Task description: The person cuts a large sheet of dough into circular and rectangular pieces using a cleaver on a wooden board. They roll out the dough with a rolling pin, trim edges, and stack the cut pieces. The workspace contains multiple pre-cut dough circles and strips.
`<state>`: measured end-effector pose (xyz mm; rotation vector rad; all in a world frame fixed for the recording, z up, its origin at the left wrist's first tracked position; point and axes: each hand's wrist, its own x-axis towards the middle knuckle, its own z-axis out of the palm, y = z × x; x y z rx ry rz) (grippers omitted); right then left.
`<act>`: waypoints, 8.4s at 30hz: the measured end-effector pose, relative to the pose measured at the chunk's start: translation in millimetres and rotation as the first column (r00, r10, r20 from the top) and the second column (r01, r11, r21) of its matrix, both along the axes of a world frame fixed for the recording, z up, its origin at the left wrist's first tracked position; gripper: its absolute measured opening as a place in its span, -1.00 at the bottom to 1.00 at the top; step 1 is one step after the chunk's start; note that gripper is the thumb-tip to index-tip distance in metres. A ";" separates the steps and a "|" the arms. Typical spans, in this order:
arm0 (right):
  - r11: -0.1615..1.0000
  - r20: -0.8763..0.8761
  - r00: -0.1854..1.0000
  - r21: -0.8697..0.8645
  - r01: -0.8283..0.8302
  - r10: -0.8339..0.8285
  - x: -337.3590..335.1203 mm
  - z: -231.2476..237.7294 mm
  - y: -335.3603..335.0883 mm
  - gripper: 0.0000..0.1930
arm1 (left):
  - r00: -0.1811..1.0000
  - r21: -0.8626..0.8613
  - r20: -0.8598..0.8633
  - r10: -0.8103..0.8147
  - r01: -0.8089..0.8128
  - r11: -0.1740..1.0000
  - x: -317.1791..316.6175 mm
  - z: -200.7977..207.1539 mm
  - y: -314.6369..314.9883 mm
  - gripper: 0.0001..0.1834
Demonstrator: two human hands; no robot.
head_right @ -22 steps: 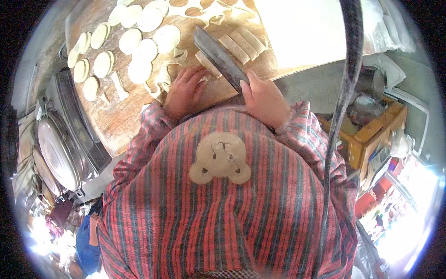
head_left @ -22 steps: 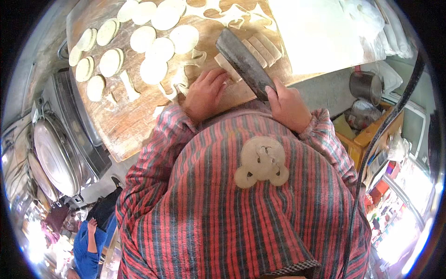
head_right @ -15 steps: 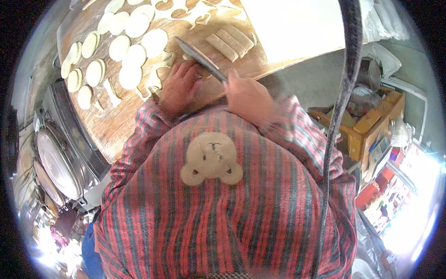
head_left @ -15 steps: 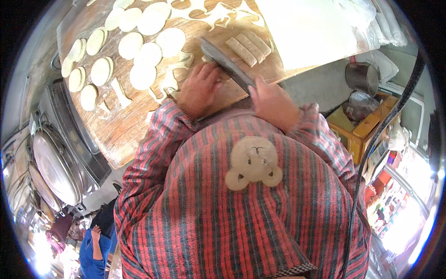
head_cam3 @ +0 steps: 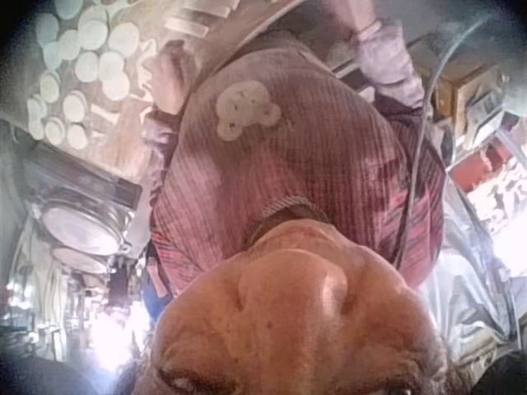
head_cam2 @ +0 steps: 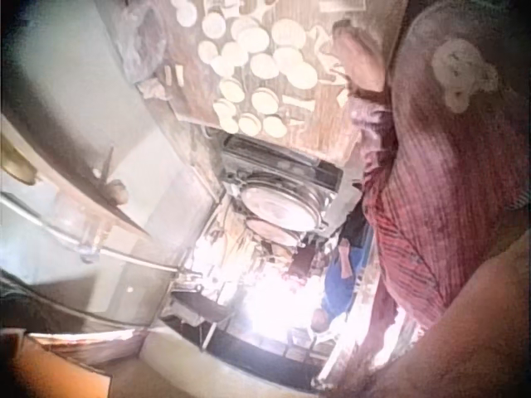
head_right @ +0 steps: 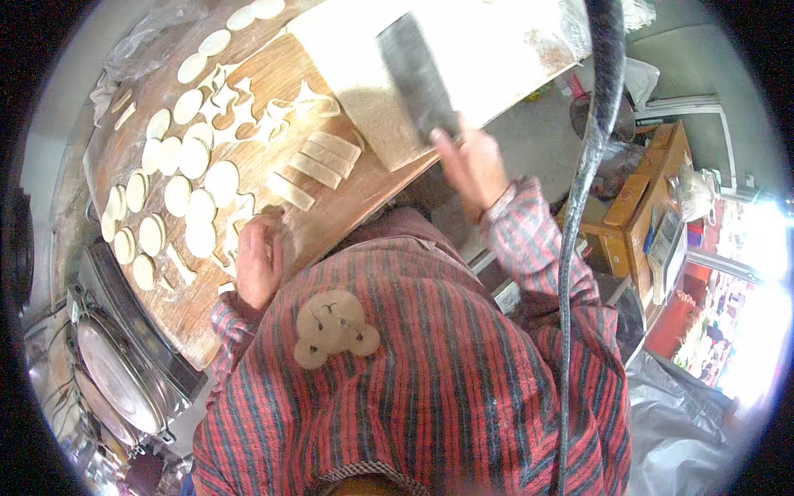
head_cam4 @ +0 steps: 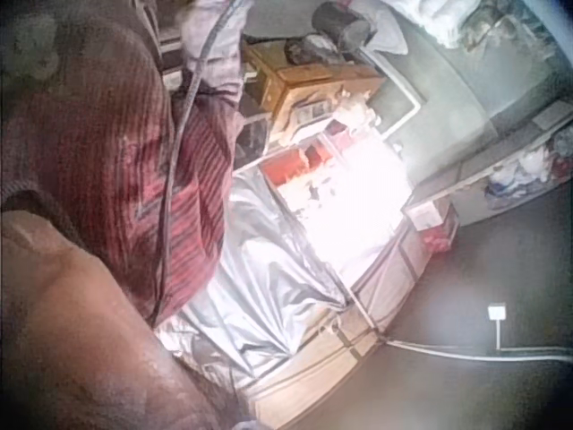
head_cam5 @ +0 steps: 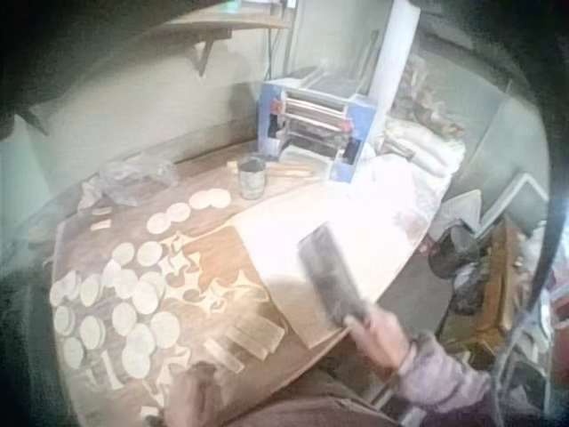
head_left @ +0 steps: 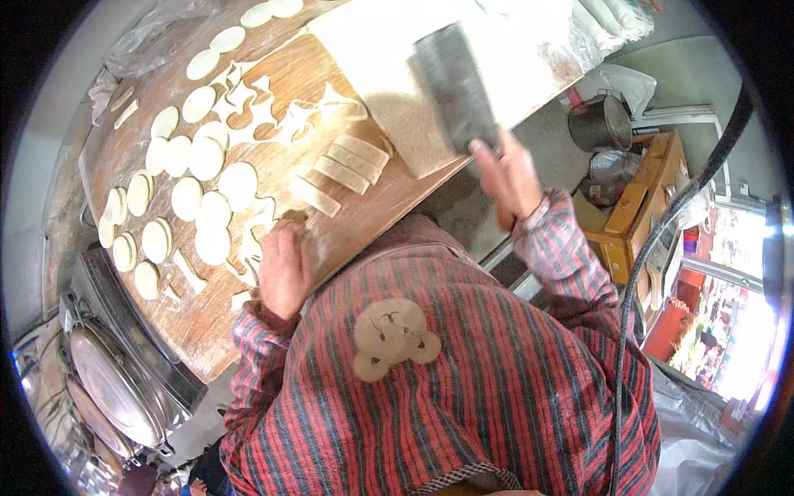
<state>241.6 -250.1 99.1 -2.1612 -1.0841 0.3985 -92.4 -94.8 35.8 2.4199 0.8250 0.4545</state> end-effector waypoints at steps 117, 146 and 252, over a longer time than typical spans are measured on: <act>0.616 0.377 0.573 0.009 -0.788 0.728 -79.9 -75.7 327.6 -0.43 | 0.632 0.008 -0.138 0.763 -0.769 0.639 -130.3 -14.9 -53.4 -0.49; 0.802 0.587 0.556 -0.342 -0.489 0.589 23.2 -132.0 348.0 -0.33 | 0.540 0.223 -0.021 0.842 -0.818 0.530 -120.2 -36.6 33.0 -0.45; 0.823 -0.023 0.839 0.210 -0.528 0.544 129.3 -210.9 483.1 -0.88 | 0.991 0.394 0.118 0.068 -0.109 0.913 121.3 -123.4 -3.3 -0.54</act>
